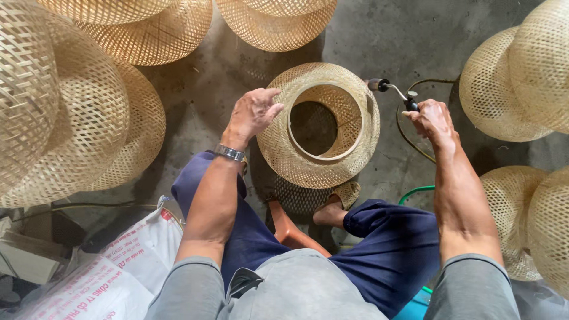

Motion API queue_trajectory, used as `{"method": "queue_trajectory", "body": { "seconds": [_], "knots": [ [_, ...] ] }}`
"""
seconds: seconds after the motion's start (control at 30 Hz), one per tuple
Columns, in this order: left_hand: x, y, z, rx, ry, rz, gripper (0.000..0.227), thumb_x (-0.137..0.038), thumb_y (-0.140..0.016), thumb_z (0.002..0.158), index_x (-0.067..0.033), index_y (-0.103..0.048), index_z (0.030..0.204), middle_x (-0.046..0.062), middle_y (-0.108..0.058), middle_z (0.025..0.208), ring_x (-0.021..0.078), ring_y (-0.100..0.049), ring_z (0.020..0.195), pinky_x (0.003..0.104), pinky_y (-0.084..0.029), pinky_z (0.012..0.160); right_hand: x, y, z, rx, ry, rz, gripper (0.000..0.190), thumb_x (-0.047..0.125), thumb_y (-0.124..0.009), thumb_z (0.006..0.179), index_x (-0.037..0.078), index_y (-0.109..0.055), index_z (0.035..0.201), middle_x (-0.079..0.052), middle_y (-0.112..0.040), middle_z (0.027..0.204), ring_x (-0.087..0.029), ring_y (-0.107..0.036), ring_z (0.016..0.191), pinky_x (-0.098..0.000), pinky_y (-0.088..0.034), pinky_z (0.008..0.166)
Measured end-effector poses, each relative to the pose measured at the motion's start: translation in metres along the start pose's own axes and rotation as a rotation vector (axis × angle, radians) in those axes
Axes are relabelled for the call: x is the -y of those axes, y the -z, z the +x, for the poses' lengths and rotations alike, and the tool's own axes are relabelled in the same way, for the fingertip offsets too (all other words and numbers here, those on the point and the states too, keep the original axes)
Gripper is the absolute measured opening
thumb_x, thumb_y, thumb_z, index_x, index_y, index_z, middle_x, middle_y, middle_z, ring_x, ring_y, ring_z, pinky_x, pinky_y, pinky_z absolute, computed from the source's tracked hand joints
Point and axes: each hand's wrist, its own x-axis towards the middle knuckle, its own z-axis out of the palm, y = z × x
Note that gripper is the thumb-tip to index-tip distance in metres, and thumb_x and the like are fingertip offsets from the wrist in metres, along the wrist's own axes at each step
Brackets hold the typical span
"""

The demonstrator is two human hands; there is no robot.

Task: The person sits on the floor and uses a handheld blowtorch to apply heat to the surface of woven baskets. They rotate the baskets to treat different sections, moving from one basket to another in a batch.

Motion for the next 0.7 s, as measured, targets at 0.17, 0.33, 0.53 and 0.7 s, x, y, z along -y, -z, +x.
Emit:
{"method": "queue_trajectory", "body": {
  "seconds": [0.17, 0.33, 0.53, 0.7],
  "knots": [
    [0.005, 0.0, 0.009, -0.077, -0.044, -0.033, 0.036, -0.029, -0.075, 0.092, -0.0087, -0.068, 0.121, 0.012, -0.07, 0.09, 0.0311, -0.069, 0.087, 0.042, -0.055, 0.079, 0.044, -0.007, 0.011, -0.1, 0.295, -0.117, 0.038, 0.037, -0.077, 0.099, -0.001, -0.076, 0.098, -0.018, -0.066, 0.072, -0.025, -0.062, 0.06, -0.0433, -0.049, 0.061],
    [0.008, 0.0, 0.007, -0.054, 0.0, 0.032, 0.037, -0.031, -0.076, 0.091, -0.0108, -0.068, 0.121, 0.014, -0.07, 0.093, 0.0327, -0.069, 0.092, 0.043, -0.055, 0.081, 0.082, 0.012, -0.016, 0.083, 0.125, 0.03, 0.033, 0.035, -0.073, 0.097, 0.004, -0.075, 0.108, -0.017, -0.065, 0.07, -0.024, -0.063, 0.059, -0.0444, -0.05, 0.058],
    [0.004, 0.013, 0.0, -0.043, 0.043, 0.063, 0.04, -0.036, -0.074, 0.091, -0.0111, -0.067, 0.122, 0.015, -0.07, 0.102, 0.0351, -0.068, 0.099, 0.045, -0.054, 0.085, 0.054, 0.026, -0.024, 0.039, -0.054, -0.107, 0.038, 0.036, -0.075, 0.098, -0.002, -0.075, 0.101, -0.021, -0.068, 0.072, -0.027, -0.065, 0.062, -0.0456, -0.051, 0.059],
    [0.002, 0.014, -0.001, -0.031, 0.022, 0.072, 0.038, -0.037, -0.073, 0.093, -0.0109, -0.068, 0.119, 0.015, -0.07, 0.101, 0.0351, -0.068, 0.1, 0.045, -0.054, 0.086, 0.03, -0.013, 0.015, -0.088, 0.055, -0.226, 0.038, 0.035, -0.074, 0.099, -0.002, -0.075, 0.096, -0.022, -0.07, 0.08, -0.03, -0.066, 0.071, -0.0461, -0.051, 0.068]
  ]
}}
